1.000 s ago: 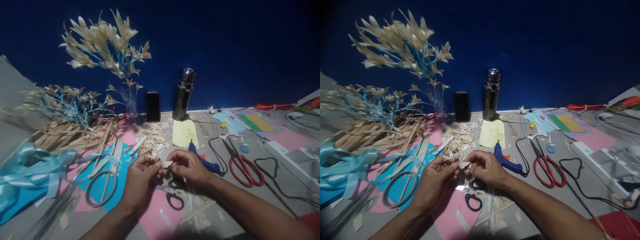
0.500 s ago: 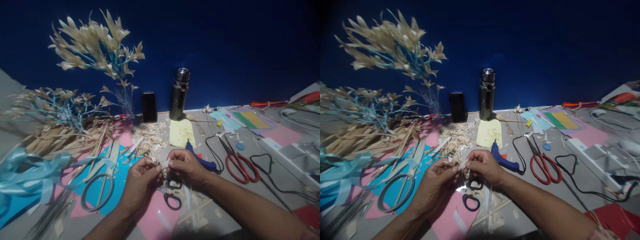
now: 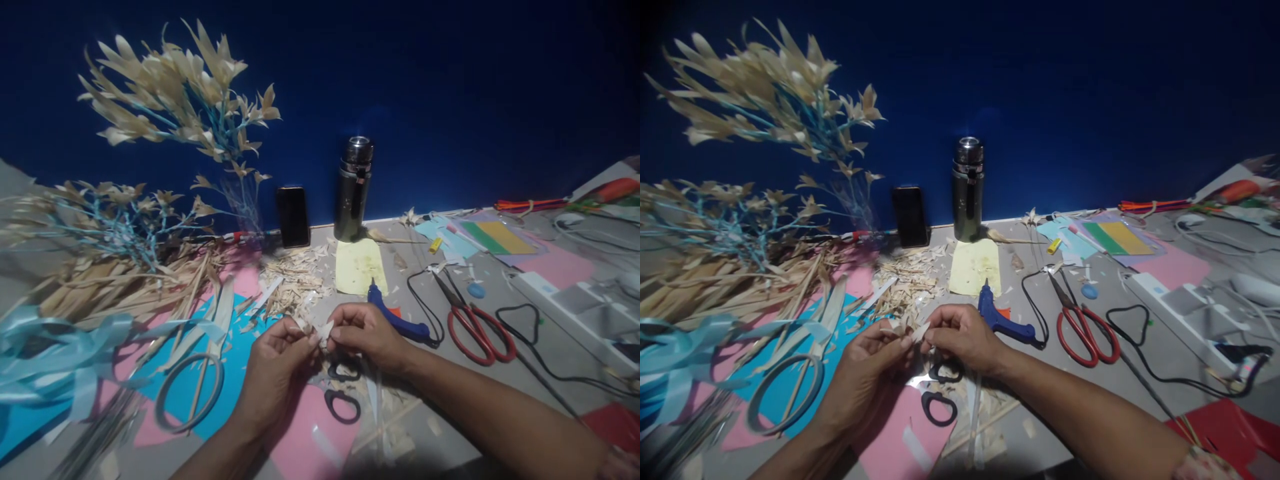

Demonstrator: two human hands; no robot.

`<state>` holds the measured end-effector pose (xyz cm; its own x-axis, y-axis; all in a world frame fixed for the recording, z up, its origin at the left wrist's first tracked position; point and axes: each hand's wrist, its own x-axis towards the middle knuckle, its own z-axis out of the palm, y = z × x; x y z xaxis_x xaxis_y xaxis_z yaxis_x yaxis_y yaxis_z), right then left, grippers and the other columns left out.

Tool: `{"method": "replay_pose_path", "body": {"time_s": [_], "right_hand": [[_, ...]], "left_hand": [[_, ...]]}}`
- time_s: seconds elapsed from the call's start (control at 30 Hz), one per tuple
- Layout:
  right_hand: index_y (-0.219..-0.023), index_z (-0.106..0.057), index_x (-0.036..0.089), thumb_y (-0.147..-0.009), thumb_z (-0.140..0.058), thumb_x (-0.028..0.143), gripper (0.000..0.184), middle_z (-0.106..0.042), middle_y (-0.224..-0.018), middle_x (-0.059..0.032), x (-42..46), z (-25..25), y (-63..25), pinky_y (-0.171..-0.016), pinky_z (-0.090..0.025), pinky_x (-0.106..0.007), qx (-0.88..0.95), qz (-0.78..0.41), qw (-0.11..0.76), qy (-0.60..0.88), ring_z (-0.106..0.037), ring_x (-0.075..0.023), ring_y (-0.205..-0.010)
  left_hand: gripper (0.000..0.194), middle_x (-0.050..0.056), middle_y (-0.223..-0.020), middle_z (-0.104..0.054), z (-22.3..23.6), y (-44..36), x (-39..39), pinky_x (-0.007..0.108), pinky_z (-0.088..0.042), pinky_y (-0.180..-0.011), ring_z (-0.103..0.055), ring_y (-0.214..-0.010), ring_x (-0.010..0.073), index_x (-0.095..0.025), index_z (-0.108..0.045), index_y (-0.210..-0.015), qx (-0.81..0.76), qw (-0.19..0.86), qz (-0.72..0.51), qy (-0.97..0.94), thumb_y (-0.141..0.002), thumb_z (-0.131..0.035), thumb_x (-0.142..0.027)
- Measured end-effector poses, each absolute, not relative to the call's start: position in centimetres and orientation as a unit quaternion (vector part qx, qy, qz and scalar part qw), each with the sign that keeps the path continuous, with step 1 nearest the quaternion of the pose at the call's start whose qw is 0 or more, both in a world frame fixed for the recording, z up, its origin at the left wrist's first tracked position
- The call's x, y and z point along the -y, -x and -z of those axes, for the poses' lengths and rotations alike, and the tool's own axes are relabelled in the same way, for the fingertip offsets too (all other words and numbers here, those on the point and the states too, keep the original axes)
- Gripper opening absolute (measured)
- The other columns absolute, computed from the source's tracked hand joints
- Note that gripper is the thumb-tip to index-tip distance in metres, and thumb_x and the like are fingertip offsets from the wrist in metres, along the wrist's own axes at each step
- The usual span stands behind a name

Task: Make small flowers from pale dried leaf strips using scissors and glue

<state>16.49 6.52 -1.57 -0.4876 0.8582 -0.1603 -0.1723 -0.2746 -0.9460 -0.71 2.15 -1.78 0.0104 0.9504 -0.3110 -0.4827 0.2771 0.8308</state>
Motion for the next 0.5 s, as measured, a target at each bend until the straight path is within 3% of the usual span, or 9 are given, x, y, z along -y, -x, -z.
{"method": "replay_pose_path", "body": {"time_s": [0.27, 0.4, 0.5], "right_hand": [[-0.086, -0.066, 0.016, -0.072, -0.072, 0.024, 0.016, -0.067, -0.068, 0.0006, -6.58, 1.98, -16.45, -0.048, -0.034, -0.020, 0.498, -0.699, 0.385, 0.340, -0.046, -0.0076, -0.049], [-0.097, -0.067, 0.018, -0.070, -0.064, 0.012, 0.028, -0.062, -0.072, 0.0038, -6.32, 2.02, -16.44, -0.048, -0.032, -0.020, 0.561, -0.620, 0.416, 0.357, -0.042, -0.0069, -0.051], [-0.090, -0.069, 0.018, -0.075, -0.064, 0.014, 0.016, -0.062, -0.072, 0.0014, -6.07, 1.96, -16.45, -0.056, -0.040, -0.023, 0.629, -0.553, 0.419, 0.351, -0.051, -0.0112, -0.060]], "left_hand": [[0.037, -0.002, -0.058, -0.065, 1.33, 0.39, -2.26, 0.022, -0.044, -0.053, -0.059, -0.052, 0.0114, -0.018, -0.055, -0.069, -0.458, 0.662, -0.539, -0.247, -0.063, -0.092, -0.022], [0.036, -0.003, -0.053, -0.062, 1.29, 0.39, -2.43, 0.019, -0.042, -0.051, -0.054, -0.049, 0.0085, -0.016, -0.058, -0.068, -0.451, 0.678, -0.531, -0.235, -0.060, -0.093, -0.022], [0.035, -0.003, -0.052, -0.062, 1.31, 0.37, -2.46, 0.019, -0.043, -0.051, -0.054, -0.048, 0.0086, -0.016, -0.060, -0.067, -0.447, 0.686, -0.526, -0.230, -0.059, -0.094, -0.023]]}}
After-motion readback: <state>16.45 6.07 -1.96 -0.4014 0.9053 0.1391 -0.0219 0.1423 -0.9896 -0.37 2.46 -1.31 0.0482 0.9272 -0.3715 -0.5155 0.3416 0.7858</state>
